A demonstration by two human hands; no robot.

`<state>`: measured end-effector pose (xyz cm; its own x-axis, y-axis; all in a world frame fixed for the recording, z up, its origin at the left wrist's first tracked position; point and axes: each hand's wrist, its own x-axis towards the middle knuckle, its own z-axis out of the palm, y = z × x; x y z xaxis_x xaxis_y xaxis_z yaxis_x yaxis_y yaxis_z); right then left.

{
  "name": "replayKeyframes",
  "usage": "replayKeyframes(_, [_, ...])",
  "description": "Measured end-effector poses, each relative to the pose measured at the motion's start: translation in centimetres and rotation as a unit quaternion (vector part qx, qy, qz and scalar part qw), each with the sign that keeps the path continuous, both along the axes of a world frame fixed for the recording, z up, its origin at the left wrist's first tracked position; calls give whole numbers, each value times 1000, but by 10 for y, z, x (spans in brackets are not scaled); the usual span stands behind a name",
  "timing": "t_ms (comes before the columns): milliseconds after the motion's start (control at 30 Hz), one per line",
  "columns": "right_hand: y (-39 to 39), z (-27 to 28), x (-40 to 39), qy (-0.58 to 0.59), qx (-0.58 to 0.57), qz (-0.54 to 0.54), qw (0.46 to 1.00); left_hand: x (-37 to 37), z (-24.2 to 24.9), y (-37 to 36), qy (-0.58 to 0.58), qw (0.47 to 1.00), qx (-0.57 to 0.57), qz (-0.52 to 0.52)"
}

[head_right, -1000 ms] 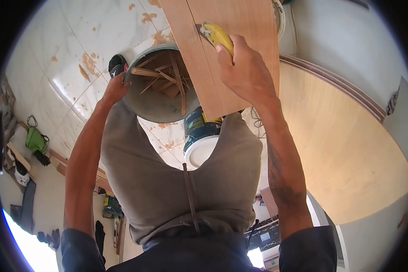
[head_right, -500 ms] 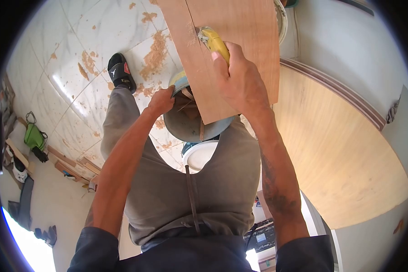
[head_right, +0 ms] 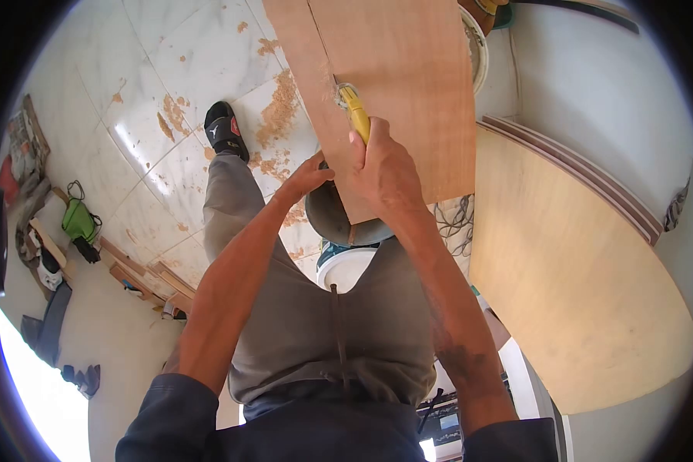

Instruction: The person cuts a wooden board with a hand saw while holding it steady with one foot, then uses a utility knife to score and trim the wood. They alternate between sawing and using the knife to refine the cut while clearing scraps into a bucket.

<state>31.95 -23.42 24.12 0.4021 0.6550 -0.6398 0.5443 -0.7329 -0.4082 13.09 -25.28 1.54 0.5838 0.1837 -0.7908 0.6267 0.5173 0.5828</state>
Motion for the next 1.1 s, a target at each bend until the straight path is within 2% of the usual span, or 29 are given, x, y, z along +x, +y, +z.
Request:
replayKeyframes(100, [0,-9,14,35,-12,5,999,22,31,-13,62,986,-21,150])
replayKeyframes(200, [-2,-8,23,76,1,13,997,32,43,-8,-4,978,-35,206])
replayKeyframes(300, [-4,-15,23,88,16,25,996,35,36,-20,-5,981,48,190])
replayKeyframes(333, [-3,-16,23,88,22,26,996,36,31,-22,-51,973,96,202])
replayKeyframes(433, [-8,-15,23,89,28,12,996,35,31,-17,154,979,132,28])
replayKeyframes(533, [2,-16,13,78,3,3,997,40,36,-15,226,962,145,-42])
replayKeyframes(633, [13,-27,13,34,-28,10,999,46,33,-4,210,972,105,-32])
replayKeyframes(767, [21,-40,-3,15,-88,1,996,46,32,10,226,965,75,-109])
replayKeyframes(900, [34,-35,-10,-3,-91,-20,996,44,36,8,204,963,44,-170])
replayKeyframes(967, [38,-38,-13,-30,-96,-24,995,40,11,3,177,960,67,-207])
replayKeyframes(1000, [37,-40,-13,-42,-98,-30,994,39,6,19,205,950,86,-218])
replayKeyframes(1033, [36,-36,-13,-39,-92,-21,995,36,10,38,233,938,100,-236])
replayKeyframes(1100, [36,-28,-7,-34,-79,-12,996,36,53,116,224,923,231,-211])
